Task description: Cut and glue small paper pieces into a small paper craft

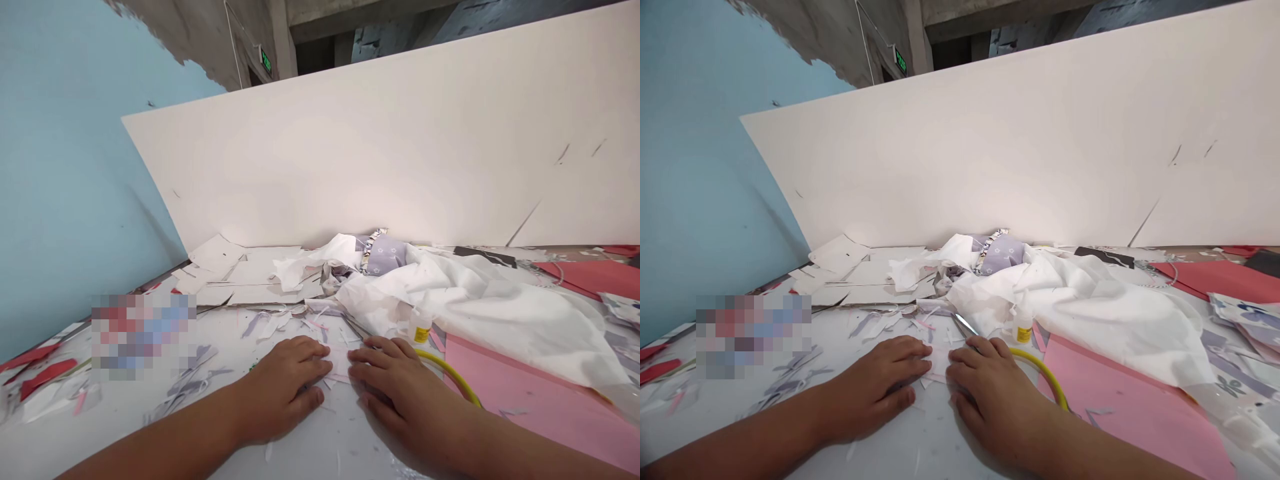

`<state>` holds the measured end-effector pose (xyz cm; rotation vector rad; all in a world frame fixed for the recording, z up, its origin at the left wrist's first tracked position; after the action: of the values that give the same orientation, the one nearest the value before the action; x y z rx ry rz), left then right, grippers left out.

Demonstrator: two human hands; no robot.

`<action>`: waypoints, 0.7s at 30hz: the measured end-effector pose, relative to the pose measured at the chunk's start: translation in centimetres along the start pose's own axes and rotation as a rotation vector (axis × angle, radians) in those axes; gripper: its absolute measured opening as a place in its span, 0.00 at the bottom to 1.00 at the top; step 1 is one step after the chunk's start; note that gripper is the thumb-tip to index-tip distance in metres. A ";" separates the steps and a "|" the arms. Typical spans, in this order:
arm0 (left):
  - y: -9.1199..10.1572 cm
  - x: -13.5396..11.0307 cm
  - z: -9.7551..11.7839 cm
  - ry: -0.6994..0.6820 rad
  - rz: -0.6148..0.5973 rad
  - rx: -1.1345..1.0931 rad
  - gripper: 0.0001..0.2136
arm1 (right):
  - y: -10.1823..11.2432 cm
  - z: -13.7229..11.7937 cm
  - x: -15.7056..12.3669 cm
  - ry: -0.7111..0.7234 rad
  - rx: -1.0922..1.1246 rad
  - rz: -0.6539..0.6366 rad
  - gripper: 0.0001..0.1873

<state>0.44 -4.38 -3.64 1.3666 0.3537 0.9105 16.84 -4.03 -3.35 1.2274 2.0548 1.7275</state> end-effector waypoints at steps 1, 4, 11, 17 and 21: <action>0.0 0.0 0.0 0.000 -0.002 0.002 0.16 | 0.1 0.2 0.1 -0.028 -0.004 0.021 0.13; 0.0 0.0 0.0 -0.001 0.000 -0.002 0.16 | 0.4 1.1 0.3 -0.168 -0.054 0.099 0.13; -0.1 0.1 -0.2 0.017 -0.010 -0.020 0.16 | -0.1 1.8 1.0 -0.265 -0.146 0.086 0.10; 0.0 0.0 -0.2 -0.012 0.032 -0.027 0.16 | -0.3 2.3 1.0 -0.303 -0.075 0.111 0.08; -0.1 -0.1 -0.2 0.000 0.018 -0.022 0.16 | -0.1 2.0 0.8 -0.275 -0.049 0.102 0.09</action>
<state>0.28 -4.32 -3.77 1.3519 0.3305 0.9270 17.50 -2.03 -3.80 1.4835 1.8119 1.5384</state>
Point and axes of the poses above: each hand's wrist, its own x-axis towards the middle knuckle, its own y-axis out of the back of the hand, z = x × y, the point moved 5 cm from there along x, towards the middle knuckle, and after that the axes turned 8 degrees about z, right-handed, at the moved point
